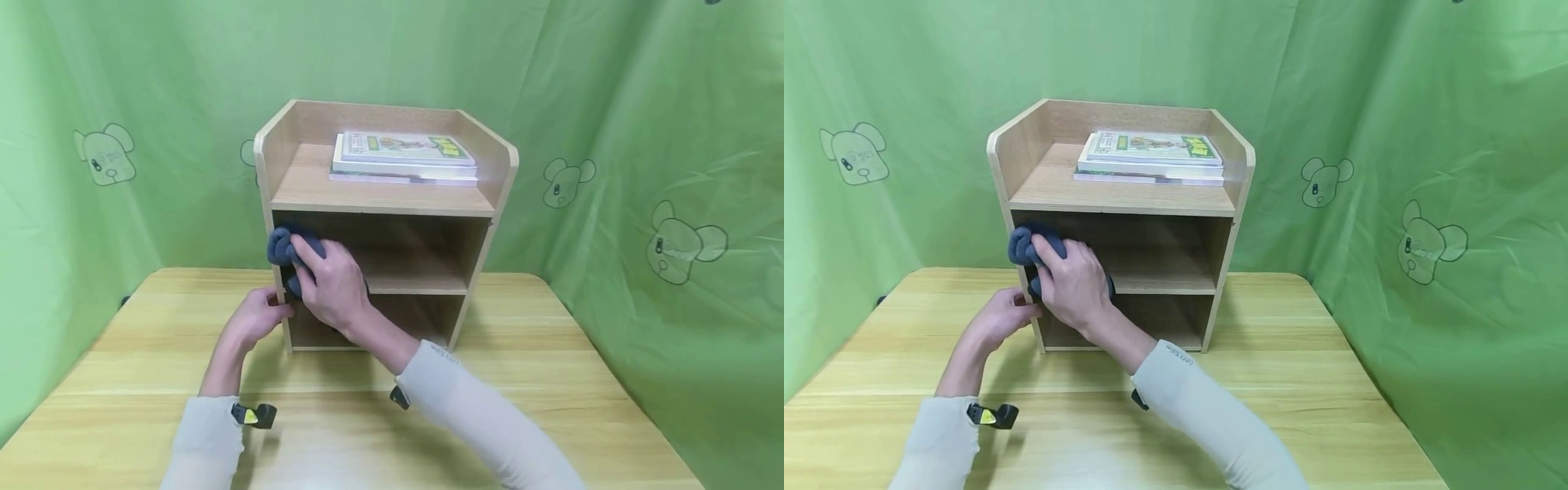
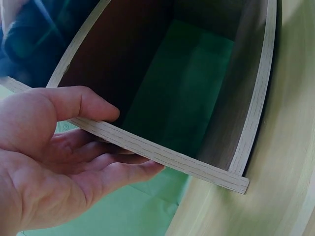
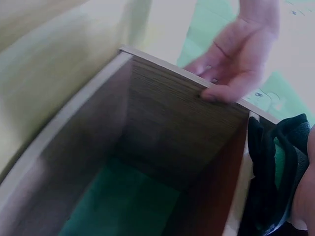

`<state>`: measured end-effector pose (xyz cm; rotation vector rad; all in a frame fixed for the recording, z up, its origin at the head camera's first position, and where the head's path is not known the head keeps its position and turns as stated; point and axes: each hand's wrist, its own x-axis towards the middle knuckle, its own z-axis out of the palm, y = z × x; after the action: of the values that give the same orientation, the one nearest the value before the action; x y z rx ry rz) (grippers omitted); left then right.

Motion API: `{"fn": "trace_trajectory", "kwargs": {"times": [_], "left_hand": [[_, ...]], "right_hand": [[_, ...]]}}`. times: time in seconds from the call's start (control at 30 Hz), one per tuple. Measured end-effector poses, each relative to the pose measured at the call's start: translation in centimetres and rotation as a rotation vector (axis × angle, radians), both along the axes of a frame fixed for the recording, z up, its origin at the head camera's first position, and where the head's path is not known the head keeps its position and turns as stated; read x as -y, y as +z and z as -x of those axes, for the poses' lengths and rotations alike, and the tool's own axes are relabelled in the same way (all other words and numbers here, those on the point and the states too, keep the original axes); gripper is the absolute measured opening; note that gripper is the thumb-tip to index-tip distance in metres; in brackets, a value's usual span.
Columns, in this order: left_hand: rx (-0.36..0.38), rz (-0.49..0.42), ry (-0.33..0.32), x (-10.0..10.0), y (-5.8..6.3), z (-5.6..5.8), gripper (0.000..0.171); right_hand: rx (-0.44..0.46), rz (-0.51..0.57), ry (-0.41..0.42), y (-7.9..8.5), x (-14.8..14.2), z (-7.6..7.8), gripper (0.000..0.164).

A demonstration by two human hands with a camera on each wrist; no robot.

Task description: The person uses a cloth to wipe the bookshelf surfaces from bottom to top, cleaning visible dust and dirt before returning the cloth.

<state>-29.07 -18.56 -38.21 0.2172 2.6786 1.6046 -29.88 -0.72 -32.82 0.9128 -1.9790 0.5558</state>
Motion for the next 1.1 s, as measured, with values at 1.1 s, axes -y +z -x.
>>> {"fn": "trace_trajectory", "kwargs": {"times": [1.1], "left_hand": [[0.041,0.039,-0.001,0.1,-0.1,-0.2,0.046]], "right_hand": [[0.107,-0.138,-0.25,-2.9,-9.3,-0.2,0.034]]}}
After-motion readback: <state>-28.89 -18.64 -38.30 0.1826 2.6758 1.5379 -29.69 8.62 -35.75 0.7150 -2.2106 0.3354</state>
